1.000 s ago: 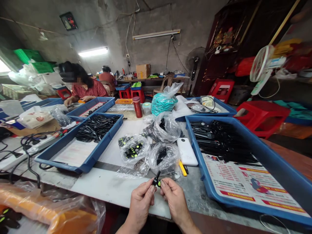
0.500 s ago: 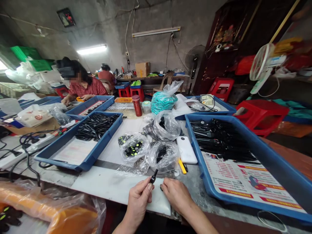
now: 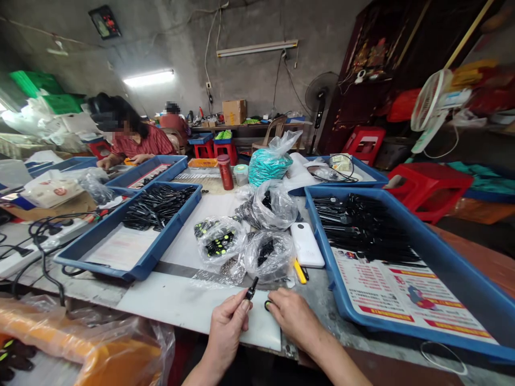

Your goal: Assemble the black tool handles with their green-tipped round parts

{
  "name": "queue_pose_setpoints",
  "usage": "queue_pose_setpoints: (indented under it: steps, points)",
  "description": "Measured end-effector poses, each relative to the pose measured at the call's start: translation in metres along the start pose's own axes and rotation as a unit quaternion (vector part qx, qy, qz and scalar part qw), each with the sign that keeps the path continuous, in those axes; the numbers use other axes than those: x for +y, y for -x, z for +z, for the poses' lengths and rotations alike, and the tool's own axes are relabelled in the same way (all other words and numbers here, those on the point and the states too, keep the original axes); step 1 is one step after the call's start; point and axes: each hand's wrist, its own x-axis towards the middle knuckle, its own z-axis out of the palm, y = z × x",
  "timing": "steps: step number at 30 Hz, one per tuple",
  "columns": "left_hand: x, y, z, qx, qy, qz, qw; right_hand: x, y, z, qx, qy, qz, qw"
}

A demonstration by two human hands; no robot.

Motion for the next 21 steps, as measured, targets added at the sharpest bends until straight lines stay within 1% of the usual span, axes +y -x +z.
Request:
queue_pose_setpoints:
  steps: [3, 9, 17, 21]
  points:
    - [0.000, -0.001, 0.000, 0.000, -0.001, -0.001, 1.000, -0.002, 0.001, 0.002, -0.011, 0.033, -0.023, 0.999]
    - [0.001, -0.001, -0.001, -0.004, -0.009, 0.001, 1.000, -0.011, -0.002, -0.002, -0.048, 0.116, -0.033, 0.992]
    - [-0.002, -0.001, 0.001, -0.003, -0.004, -0.004, 1.000, -0.014, -0.014, -0.006, -0.079, 0.127, -0.044, 0.988]
    - [-0.004, 0.001, 0.000, -0.010, -0.004, -0.006, 1.000, -0.016, -0.017, -0.009, -0.085, 0.127, -0.041, 0.987]
